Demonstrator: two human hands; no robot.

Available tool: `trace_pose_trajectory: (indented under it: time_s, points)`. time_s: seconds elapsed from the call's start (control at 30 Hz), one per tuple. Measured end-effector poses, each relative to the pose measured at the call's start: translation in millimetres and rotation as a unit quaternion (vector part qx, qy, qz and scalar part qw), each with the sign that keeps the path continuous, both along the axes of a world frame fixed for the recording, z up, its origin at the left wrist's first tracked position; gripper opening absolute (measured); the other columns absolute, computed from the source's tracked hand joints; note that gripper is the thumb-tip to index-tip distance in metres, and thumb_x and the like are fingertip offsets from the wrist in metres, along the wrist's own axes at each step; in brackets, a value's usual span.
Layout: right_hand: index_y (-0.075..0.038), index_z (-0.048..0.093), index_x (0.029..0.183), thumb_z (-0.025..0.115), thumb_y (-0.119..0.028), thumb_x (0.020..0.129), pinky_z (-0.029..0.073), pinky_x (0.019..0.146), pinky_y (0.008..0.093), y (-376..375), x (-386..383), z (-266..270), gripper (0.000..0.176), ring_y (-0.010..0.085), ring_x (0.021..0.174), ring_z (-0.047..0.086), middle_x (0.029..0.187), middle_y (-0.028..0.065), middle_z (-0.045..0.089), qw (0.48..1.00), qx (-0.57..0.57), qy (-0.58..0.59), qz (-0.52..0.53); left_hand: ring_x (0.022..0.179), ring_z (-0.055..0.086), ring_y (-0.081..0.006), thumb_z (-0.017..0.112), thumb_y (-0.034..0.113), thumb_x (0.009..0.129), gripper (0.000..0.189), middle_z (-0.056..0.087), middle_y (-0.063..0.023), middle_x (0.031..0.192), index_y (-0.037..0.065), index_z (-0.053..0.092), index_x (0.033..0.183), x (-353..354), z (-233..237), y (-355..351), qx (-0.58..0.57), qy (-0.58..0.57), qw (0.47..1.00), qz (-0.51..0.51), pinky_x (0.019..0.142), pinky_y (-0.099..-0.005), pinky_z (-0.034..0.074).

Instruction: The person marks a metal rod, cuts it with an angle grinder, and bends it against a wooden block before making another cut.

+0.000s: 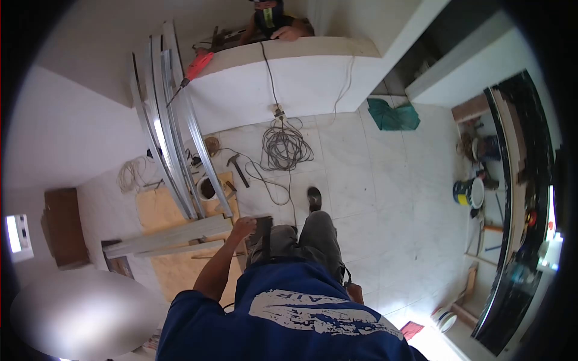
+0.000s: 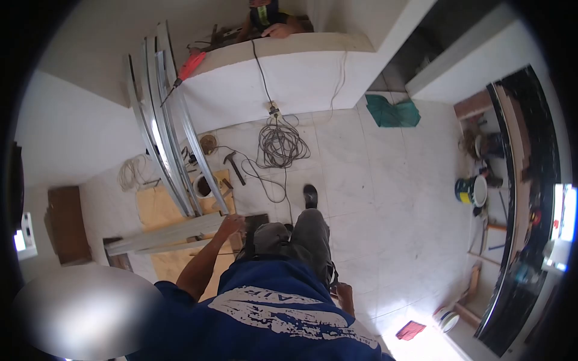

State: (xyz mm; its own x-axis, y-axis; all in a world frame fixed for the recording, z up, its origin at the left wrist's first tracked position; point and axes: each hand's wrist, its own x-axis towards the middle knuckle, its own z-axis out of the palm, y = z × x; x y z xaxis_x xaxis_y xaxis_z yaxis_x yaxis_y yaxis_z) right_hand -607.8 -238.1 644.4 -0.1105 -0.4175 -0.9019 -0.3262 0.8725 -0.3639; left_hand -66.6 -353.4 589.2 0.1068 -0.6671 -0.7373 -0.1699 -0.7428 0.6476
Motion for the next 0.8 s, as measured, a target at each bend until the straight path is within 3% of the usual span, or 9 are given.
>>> trace_pose_trajectory:
  time_s: [0.1,0.17,0.23,0.37,0.4,0.47,0.6,0.73,0.8]
  points:
    - [0.006,0.062,0.114,0.059,-0.025,0.096,0.062,0.069,0.043,-104.2,-33.8,-18.1,0.035,0.025,0.078,0.069,0.088,0.0128,0.067,0.995,0.002,0.006,0.095,0.073,0.071,-0.0176,0.061,0.025,0.095,0.024,0.071,-0.0096,0.087,0.004,0.07,0.101,12.6,-54.3,68.8,-0.006,-0.085,0.995,0.043,0.063,-0.0337,0.057]
    - [0.005,0.062,0.116,0.062,-0.025,0.094,0.061,0.068,0.043,-200.5,-43.2,-27.6,0.037,0.0245,0.076,0.069,0.088,0.0119,0.067,0.997,0.06,0.025,0.043,0.075,0.071,-0.0174,0.058,0.025,0.097,0.023,0.071,-0.0088,0.085,0.004,0.068,0.1,2.6,-43.5,96.0,0.097,-0.064,0.974,0.196,0.064,-0.0335,0.057]
    - [0.004,0.061,0.118,0.068,-0.027,0.091,0.061,0.066,0.0432,-290.7,-86.0,-54.2,0.042,0.0241,0.077,0.069,0.088,0.0102,0.068,0.99,-0.039,-0.117,0.061,0.076,0.071,-0.0171,0.055,0.025,0.099,0.024,0.07,-0.0079,0.084,0.004,0.067,0.099,-21.0,-34.1,120.5,0.14,-0.047,0.948,0.282,0.064,-0.0333,0.057]
    - [-0.005,0.063,0.119,0.067,-0.029,0.092,0.06,0.07,0.0458,-507.1,-91.1,-85.2,0.037,0.0254,0.084,0.07,0.091,0.0093,0.067,0.955,-0.108,-0.148,0.232,0.08,0.072,-0.0195,0.056,0.027,0.1,0.026,0.072,-0.0101,0.093,0.004,0.065,0.109,-92.7,-5.5,130.9,0.153,-0.042,0.94,0.303,0.066,-0.0337,0.057]
    - [-0.005,0.063,0.118,0.064,-0.029,0.093,0.06,0.069,0.0449,-543.5,-56.7,-66.7,0.035,0.0248,0.082,0.07,0.091,0.0093,0.067,0.96,-0.107,-0.07,0.248,0.083,0.073,-0.0216,0.059,0.029,0.099,0.032,0.073,-0.012,0.1,0.004,0.064,0.118,-122.6,8.0,123.6,0.148,0.024,0.869,0.471,0.066,-0.0327,0.057]
    - [-0.005,0.063,0.115,0.06,-0.03,0.095,0.06,0.069,0.0433,-609.4,12.0,-32.9,0.033,0.0238,0.08,0.069,0.091,0.0094,0.067,0.948,-0.121,0.023,0.294,0.07,0.069,-0.0186,0.057,0.024,0.097,0.023,0.071,-0.011,0.089,0.004,0.065,0.106,-167.7,24.0,101.7,0.143,0.038,0.832,0.534,0.056,-0.0314,0.053]
    - [-0.003,0.062,0.115,0.058,-0.031,0.096,0.06,0.07,0.0422,-658.5,119.3,6.1,0.034,0.0246,0.084,0.07,0.096,0.0114,0.068,0.909,-0.163,0.001,0.383,0.07,0.07,-0.0196,0.056,0.025,0.097,0.024,0.072,-0.0116,0.092,0.004,0.065,0.105,-263.9,-21.8,127.7,0.072,0.125,0.791,0.594,0.057,-0.033,0.053]
    - [-0.001,0.061,0.119,0.058,-0.029,0.096,0.059,0.073,0.0395,-615.3,191.3,26.7,0.037,0.0258,0.09,0.071,0.103,0.0151,0.068,0.867,-0.13,-0.029,0.481,0.084,0.071,-0.0229,0.056,0.03,0.098,0.037,0.072,-0.0134,0.106,0.004,0.061,0.124,-326.6,1.0,111.9,0.124,0.131,0.713,0.677,0.068,-0.0339,0.053]
    - [0.0,0.061,0.121,0.058,-0.029,0.096,0.059,0.075,0.039,-580.6,194.7,17.8,0.039,0.0262,0.091,0.071,0.105,0.0158,0.068,0.842,-0.088,-0.047,0.53,0.1,0.07,-0.0284,0.058,0.035,0.098,0.048,0.068,-0.0179,0.119,0.002,0.055,0.132,-354.3,17.8,114.9,0.108,0.133,0.686,0.707,0.086,-0.0402,0.054]
